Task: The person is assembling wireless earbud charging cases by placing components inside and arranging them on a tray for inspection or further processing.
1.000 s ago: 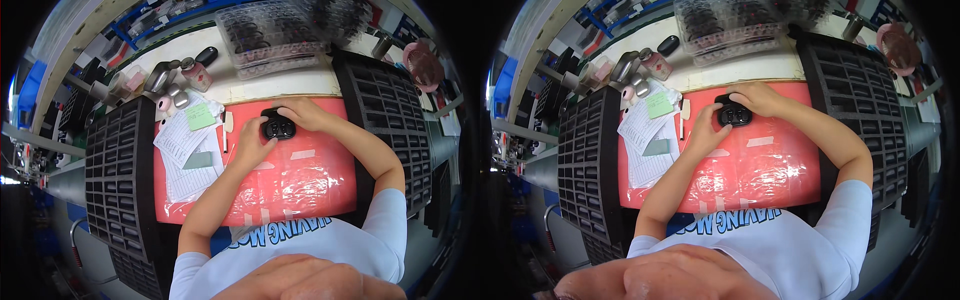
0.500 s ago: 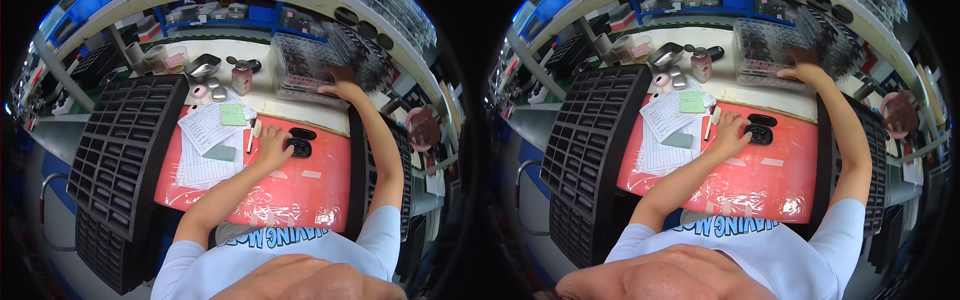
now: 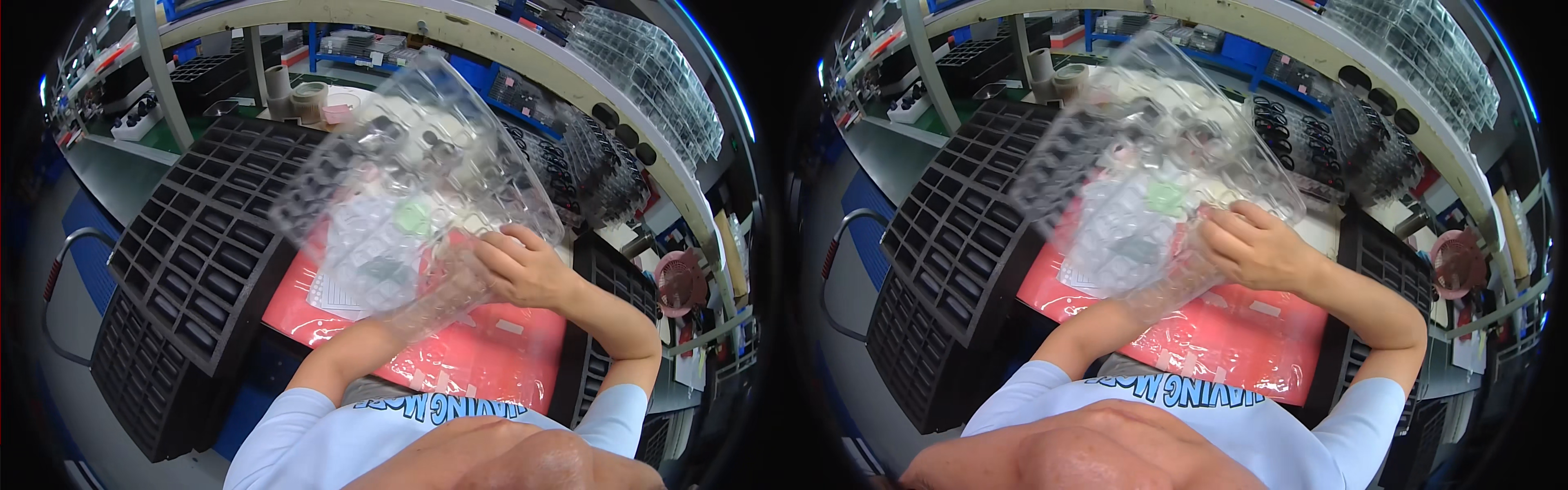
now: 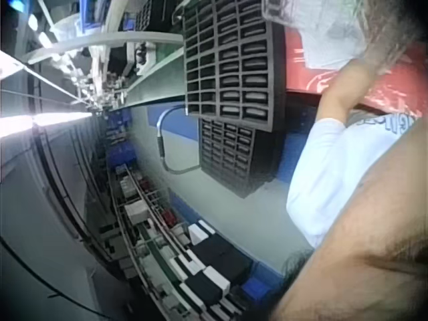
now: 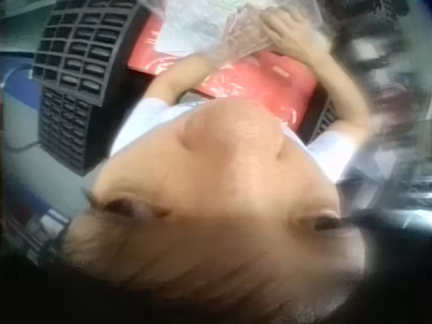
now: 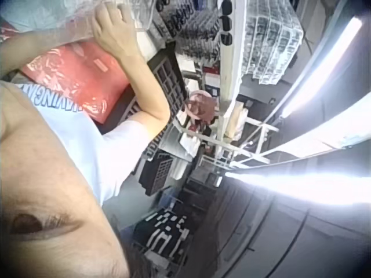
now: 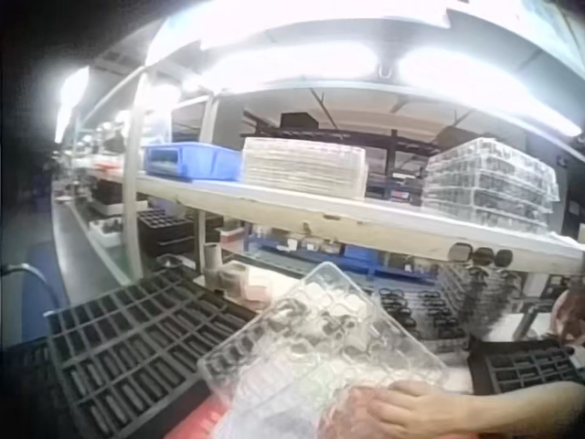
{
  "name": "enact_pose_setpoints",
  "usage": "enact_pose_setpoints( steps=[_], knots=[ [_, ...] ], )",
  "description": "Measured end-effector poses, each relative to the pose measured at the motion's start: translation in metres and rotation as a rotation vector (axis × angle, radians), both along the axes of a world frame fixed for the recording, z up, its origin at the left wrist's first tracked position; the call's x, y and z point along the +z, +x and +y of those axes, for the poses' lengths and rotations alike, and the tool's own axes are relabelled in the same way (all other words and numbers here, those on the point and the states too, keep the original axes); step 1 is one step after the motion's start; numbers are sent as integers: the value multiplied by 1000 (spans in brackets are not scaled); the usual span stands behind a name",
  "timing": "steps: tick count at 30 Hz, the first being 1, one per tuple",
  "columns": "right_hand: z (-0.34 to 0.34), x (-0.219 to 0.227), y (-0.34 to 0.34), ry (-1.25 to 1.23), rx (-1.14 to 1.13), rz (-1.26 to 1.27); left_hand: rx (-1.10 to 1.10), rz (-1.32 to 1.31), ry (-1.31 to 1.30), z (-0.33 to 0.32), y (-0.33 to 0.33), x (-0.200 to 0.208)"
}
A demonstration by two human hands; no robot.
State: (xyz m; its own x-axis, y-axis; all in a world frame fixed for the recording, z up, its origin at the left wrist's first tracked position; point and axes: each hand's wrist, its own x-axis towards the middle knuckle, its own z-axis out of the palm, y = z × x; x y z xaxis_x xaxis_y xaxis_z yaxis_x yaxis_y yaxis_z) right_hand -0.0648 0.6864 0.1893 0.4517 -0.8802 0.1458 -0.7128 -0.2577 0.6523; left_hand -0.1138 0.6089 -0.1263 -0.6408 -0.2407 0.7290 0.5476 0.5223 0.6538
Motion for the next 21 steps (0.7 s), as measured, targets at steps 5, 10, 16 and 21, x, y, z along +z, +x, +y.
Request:
enact_pose_setpoints(
  steps=[5, 10, 16, 21],
  knots=[
    [-69, 92, -8, -408, 85, 95, 36, -163, -40, -6, 30, 68],
    [-157, 195, -33, -603, -65, 21, 107, -203, -28, -14, 40, 87],
    [-236, 280, -92, -716, -427, -190, 75, -190, 50, -16, 37, 90],
    [-261, 300, -136, -455, -745, -395, 52, -205, 102, -16, 32, 85]
  ],
)
